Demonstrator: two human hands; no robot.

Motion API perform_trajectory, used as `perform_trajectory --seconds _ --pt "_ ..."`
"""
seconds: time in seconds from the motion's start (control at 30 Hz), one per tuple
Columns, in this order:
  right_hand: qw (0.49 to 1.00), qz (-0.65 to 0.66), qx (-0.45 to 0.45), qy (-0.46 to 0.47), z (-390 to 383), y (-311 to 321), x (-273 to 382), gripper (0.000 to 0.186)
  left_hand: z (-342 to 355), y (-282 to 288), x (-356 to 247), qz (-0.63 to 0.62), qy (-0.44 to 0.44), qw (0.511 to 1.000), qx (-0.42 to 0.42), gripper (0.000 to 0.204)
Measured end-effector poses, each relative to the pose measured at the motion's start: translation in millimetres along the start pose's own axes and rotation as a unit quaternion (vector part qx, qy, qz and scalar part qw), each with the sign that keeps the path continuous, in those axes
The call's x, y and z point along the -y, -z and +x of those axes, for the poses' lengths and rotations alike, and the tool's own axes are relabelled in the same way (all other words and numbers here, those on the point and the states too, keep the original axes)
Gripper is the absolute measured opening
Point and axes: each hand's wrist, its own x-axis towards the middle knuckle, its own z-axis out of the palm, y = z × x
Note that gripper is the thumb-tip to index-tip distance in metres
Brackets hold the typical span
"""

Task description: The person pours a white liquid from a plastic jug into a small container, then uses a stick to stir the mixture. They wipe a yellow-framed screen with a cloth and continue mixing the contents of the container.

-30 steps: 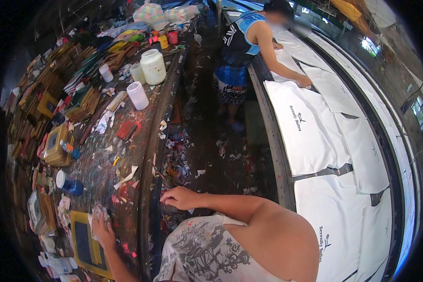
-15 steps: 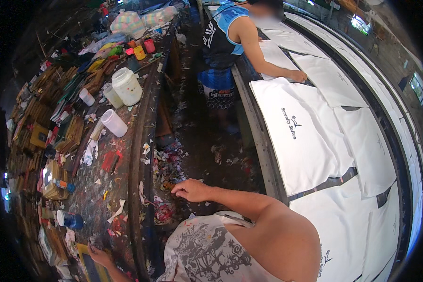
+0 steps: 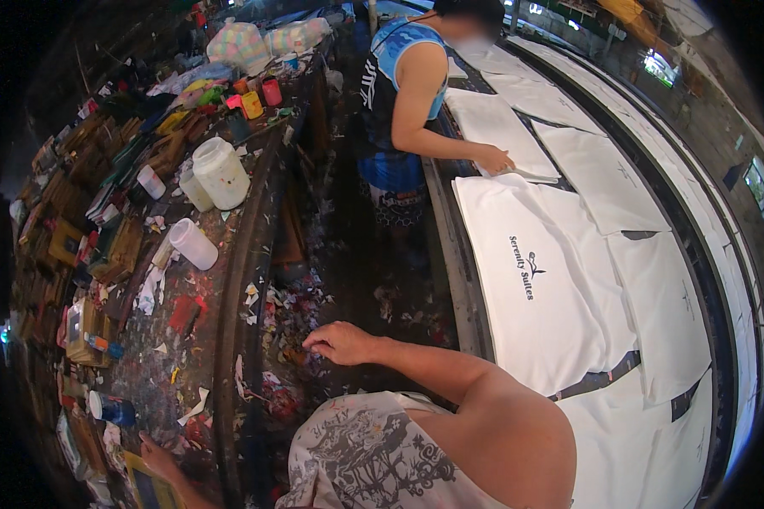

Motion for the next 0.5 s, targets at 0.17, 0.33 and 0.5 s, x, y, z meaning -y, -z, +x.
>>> perform_trajectory --seconds 0.17,0.33,0.5 --pt "1.000 0.015 -0.017 0.013 3.1 -1.0 -11.7 0.027 2.5 38.7 -16.8 0.109 -0.052 0.993 -0.014 0.069" --pt "0.999 0.030 0.011 -0.021 17.5 -7.8 -6.0 0.028 4.2 48.1 -29.2 0.177 -0.077 0.981 0.033 0.050" --pt "0.999 0.015 0.035 0.004 39.6 -36.9 4.3 0.028 20.0 43.3 22.5 0.300 -0.214 0.929 0.031 0.063"
